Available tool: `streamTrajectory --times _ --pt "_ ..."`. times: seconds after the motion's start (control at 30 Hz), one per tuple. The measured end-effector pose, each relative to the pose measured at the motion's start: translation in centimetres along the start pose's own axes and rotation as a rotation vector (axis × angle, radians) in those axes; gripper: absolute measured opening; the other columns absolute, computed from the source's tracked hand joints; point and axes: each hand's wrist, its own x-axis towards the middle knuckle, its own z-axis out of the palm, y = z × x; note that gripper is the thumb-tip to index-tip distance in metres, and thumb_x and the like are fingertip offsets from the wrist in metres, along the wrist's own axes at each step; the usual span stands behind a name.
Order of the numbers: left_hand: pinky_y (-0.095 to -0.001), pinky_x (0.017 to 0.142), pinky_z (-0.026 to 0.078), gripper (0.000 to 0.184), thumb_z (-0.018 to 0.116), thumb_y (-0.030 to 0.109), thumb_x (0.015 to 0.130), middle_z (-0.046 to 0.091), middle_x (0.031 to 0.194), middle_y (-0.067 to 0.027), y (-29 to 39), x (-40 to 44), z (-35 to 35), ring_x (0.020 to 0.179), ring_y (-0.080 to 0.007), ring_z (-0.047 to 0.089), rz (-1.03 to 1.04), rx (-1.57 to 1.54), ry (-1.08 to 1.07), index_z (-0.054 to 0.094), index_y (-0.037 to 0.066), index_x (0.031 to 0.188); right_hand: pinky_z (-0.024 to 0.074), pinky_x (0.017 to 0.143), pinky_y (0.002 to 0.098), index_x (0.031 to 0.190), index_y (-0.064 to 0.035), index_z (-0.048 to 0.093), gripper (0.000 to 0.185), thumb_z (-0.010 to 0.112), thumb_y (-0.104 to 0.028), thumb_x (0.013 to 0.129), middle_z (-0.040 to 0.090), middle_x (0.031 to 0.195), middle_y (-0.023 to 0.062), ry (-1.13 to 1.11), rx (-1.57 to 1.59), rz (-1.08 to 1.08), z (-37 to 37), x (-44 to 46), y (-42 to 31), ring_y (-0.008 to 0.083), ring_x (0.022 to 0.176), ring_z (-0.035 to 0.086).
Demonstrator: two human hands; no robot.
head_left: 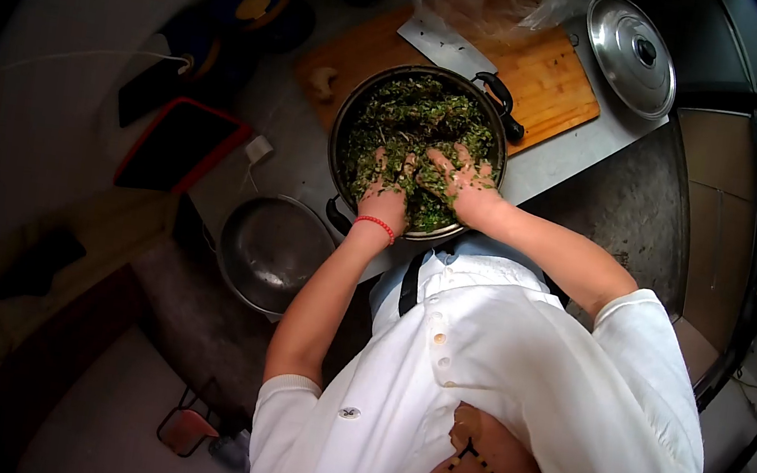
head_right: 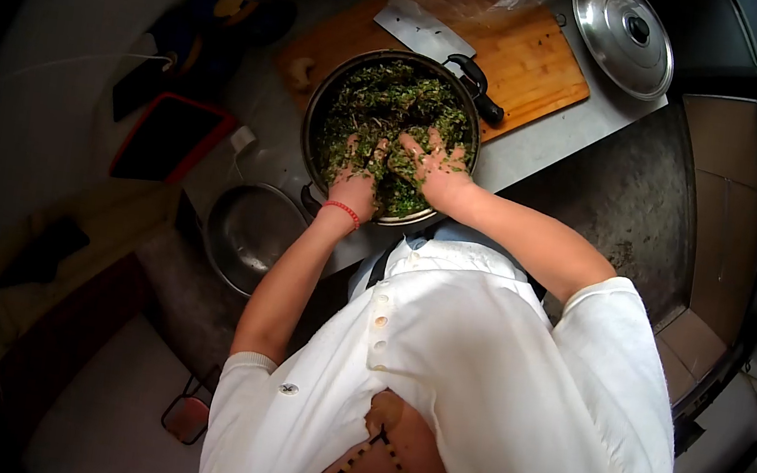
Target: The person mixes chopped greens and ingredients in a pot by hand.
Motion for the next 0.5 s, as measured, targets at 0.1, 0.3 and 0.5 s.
streamTrajectory --times 0.1,0.3,0.5 --pt "-0.037 0.078 0.04 0.033 0.053 0.013 0.066 0.052 0.094 -0.018 0.0 1.1 1.2 0.092 -0.0305 0.048 0.114 0.083 0.337 0.05 0.003 0.098 0.0342 0.084 0.0431 0.117 0.0035 0.034 0.047 0.039 -0.012 0.073 0.024 0.128 0.0125 0.03 -0.012 0.045 2.1 2.2 -0.7 0.0393 0.104 0.039" --pt "-0.0342 0.077 0.042 0.024 0.049 0.004 0.07 0.052 0.094 -0.0178 -0.6 4.6 1.6 0.089 -0.0295 0.05 -0.055 0.019 0.418 0.054 0.0 0.093 0.0425 0.069 0.0382 0.1 -0.0014 0.048 0.032 0.043 -0.008 0.069 0.053 0.094 0.0125 -0.125 0.379 0.16 0.9 4.9 0.9 0.0282 0.086 0.051" --pt "-0.0363 0.075 0.042 0.034 0.055 0.012 0.069 0.053 0.087 -0.0196 -1.8 5.4 1.1 0.083 -0.0322 0.051 -0.116 -0.156 0.442 0.047 -0.002 0.1 0.0393 0.076 0.0354 0.1 -0.0092 0.051 0.031 0.046 -0.01 0.069 0.052 0.093 0.0137 -0.438 0.318 0.174 5.2 7.7 2.1 0.0262 0.088 0.049"
